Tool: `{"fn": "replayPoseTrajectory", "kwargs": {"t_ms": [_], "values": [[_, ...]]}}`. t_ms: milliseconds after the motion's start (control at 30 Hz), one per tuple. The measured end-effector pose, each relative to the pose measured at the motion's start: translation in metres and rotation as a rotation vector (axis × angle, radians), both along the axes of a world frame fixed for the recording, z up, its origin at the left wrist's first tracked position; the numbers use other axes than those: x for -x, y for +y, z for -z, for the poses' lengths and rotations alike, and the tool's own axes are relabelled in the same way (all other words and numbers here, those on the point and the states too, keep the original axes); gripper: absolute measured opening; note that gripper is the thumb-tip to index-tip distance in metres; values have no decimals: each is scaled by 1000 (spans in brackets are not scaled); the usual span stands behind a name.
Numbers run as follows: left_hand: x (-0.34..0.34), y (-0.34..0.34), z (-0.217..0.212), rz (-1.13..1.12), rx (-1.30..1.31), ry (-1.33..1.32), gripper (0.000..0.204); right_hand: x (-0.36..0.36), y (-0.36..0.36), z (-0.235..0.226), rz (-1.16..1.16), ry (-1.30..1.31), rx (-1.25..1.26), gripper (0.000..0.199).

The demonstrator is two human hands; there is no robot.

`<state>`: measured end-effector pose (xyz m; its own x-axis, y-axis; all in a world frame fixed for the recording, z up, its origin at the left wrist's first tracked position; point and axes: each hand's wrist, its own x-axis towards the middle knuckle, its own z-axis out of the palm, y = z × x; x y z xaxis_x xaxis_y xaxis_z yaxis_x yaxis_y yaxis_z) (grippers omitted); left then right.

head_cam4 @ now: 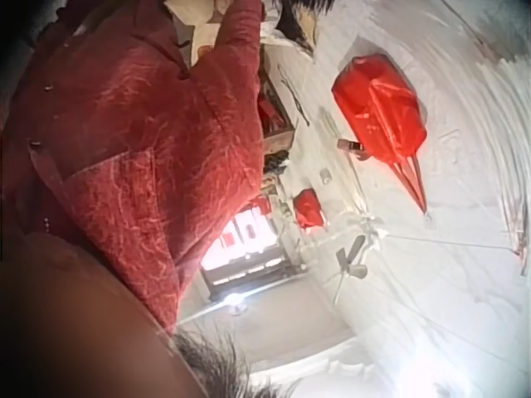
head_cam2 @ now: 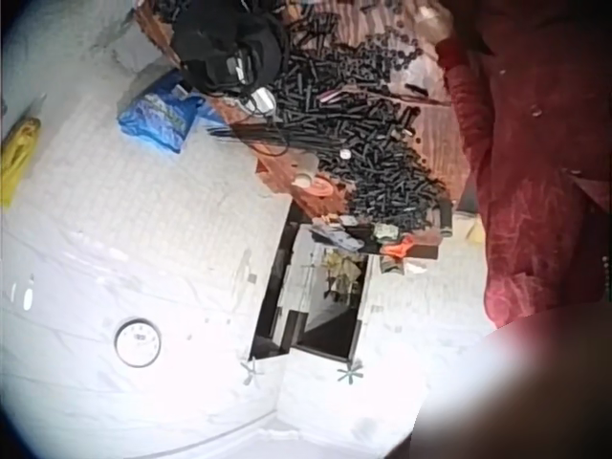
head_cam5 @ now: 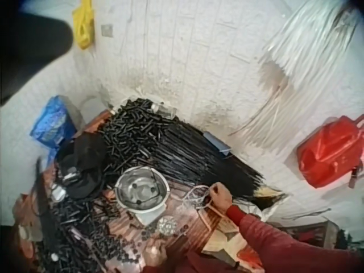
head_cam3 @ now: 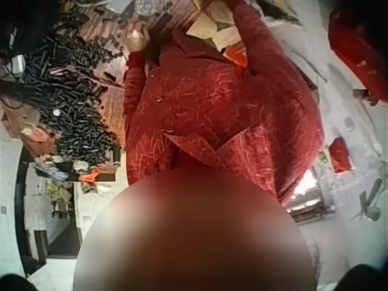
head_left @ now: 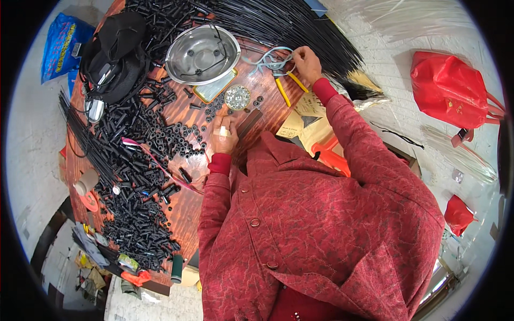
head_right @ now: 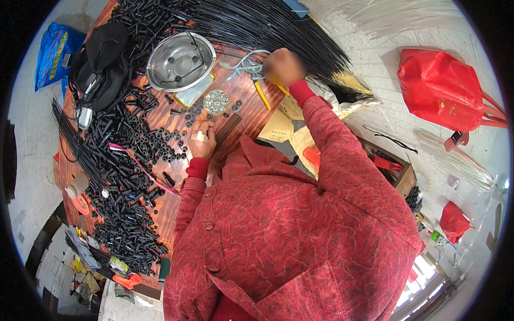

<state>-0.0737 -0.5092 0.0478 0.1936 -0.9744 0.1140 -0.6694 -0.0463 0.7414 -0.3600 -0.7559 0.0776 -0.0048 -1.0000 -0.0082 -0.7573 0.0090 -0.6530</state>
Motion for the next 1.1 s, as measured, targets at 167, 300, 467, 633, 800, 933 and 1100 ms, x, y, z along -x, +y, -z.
{"fn": "replayPoseTrajectory", "kwargs": {"t_ms": [167, 300, 467, 633, 800, 933, 1100], "values": [[5, -8, -9, -40, 54, 10, 20, -29, 39, -33, -221, 158, 247, 13], [21, -13, -12, 116, 93, 36, 26, -56, 79, -30, -859, 2, 151, 17], [30, -13, -5, 98, 4, 33, 25, -77, 120, -1, -870, 222, -32, 26], [13, -2, -7, 59, -25, 66, 22, -101, 131, -13, -868, 293, 38, 27], [9, 4, -3, 30, 7, 52, 19, -121, 144, 6, -904, 232, 92, 23], [1, 24, 2, -26, -98, 74, 21, -147, 168, 26, -955, 256, 103, 21], [-19, 41, -5, -137, 46, -28, 23, -182, 188, 21, -974, 77, 125, 25]]}}
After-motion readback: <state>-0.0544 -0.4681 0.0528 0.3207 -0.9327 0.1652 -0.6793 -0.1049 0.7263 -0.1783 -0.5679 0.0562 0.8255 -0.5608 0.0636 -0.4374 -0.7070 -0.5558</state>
